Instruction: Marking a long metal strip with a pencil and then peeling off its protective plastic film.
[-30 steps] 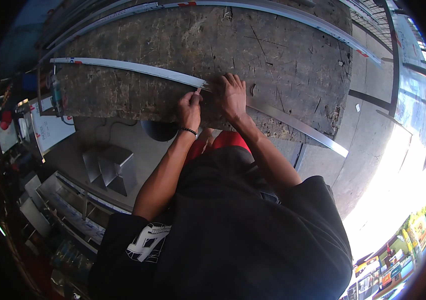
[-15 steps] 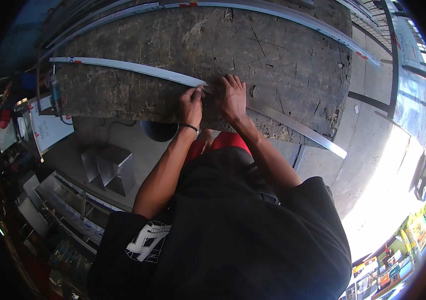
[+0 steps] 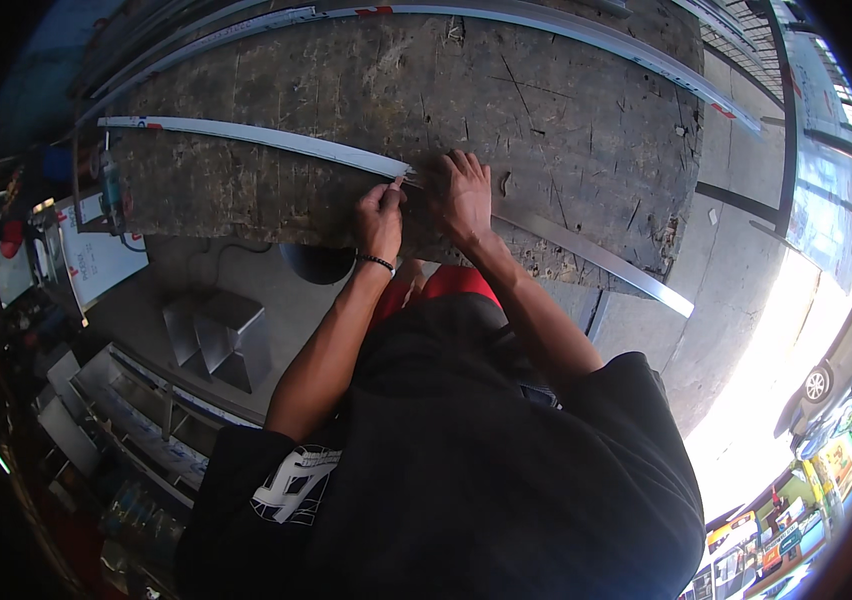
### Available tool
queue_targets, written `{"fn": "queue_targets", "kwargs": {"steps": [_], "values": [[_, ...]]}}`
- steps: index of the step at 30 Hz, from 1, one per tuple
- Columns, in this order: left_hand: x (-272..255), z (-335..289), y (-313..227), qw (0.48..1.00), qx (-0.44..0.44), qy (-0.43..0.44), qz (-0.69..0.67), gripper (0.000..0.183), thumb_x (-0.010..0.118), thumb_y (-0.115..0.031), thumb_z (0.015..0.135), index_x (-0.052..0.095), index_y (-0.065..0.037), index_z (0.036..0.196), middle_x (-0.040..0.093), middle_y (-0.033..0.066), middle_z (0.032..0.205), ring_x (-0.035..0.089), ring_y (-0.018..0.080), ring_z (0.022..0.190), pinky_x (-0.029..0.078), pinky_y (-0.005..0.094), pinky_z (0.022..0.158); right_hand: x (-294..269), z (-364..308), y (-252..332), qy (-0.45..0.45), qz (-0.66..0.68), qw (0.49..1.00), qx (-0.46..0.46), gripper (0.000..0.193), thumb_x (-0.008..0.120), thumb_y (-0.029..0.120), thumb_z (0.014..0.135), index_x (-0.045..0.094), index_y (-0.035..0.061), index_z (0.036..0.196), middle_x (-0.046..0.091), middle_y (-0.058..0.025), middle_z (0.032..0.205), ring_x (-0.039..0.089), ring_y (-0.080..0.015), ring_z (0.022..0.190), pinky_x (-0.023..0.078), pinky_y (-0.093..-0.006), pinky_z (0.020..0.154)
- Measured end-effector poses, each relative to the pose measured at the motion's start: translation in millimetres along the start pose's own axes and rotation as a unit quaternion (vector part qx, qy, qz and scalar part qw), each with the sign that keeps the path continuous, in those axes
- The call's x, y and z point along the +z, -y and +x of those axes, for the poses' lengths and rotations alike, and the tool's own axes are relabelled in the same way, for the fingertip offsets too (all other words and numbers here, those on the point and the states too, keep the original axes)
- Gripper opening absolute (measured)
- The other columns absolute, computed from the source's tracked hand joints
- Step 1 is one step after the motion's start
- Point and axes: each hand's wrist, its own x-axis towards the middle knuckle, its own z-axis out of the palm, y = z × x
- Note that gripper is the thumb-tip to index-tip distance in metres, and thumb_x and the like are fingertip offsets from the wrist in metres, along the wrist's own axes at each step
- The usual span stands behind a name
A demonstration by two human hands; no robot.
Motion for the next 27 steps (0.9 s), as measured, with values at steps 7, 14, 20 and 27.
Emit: {"fn": "queue_targets", "kwargs": {"steps": [7, 14, 20, 27], "values": [[4.4, -1.5, 3.1, 0.999, 0.036, -0.004, 0.023, 0.032, 0.054, -0.021, 0.096, 0.059, 0.001, 0.073, 0.052, 0.0107, 0.063, 0.048, 0.0183, 0.061, 0.039, 0.0371, 0.060, -0.5, -0.8, -0.6, 0.004, -0.009, 1.000, -0.005, 0.037, 0.072, 0.022, 0.075, 0.063, 0.0073, 0.108, 0.059, -0.0112, 0.112, 0.054, -0.0301, 0.110, 0.040, -0.0422, 0.089], [2.7, -2.4, 14.1, 1.000, -0.005, 0.006, -0.030, 0.032, 0.054, -0.021, 0.097, 0.058, 0.000, 0.073, 0.052, 0.0088, 0.063, 0.046, 0.0167, 0.061, 0.039, 0.0356, 0.060, 0.9, 0.9, -2.0, 0.001, -0.003, 1.000, 0.001, 0.039, 0.072, 0.022, 0.075, 0.063, 0.0066, 0.110, 0.059, -0.0128, 0.116, 0.053, -0.0313, 0.112, 0.040, -0.0429, 0.091], [11.4, 2.1, -2.9, 1.000, 0.015, 0.006, -0.022, 0.031, 0.054, -0.017, 0.097, 0.057, 0.001, 0.073, 0.052, 0.0091, 0.063, 0.045, 0.0160, 0.061, 0.040, 0.0346, 0.061, 1.7, -1.7, -5.8, 0.005, -0.015, 1.000, 0.000, 0.042, 0.073, 0.022, 0.073, 0.063, 0.0064, 0.111, 0.058, -0.0130, 0.118, 0.052, -0.0315, 0.113, 0.040, -0.0427, 0.092], [7.3, -2.1, 9.9, 0.995, 0.093, -0.020, -0.038, 0.031, 0.056, -0.021, 0.098, 0.058, -0.003, 0.074, 0.044, -0.0040, 0.062, 0.038, 0.0076, 0.058, 0.033, 0.0287, 0.054, -1.2, 1.2, 3.8, -0.054, 0.014, 0.998, -0.040, 0.023, 0.068, 0.021, 0.079, 0.065, 0.0079, 0.097, 0.058, -0.0110, 0.096, 0.055, -0.0331, 0.099, 0.041, -0.0451, 0.082]]}}
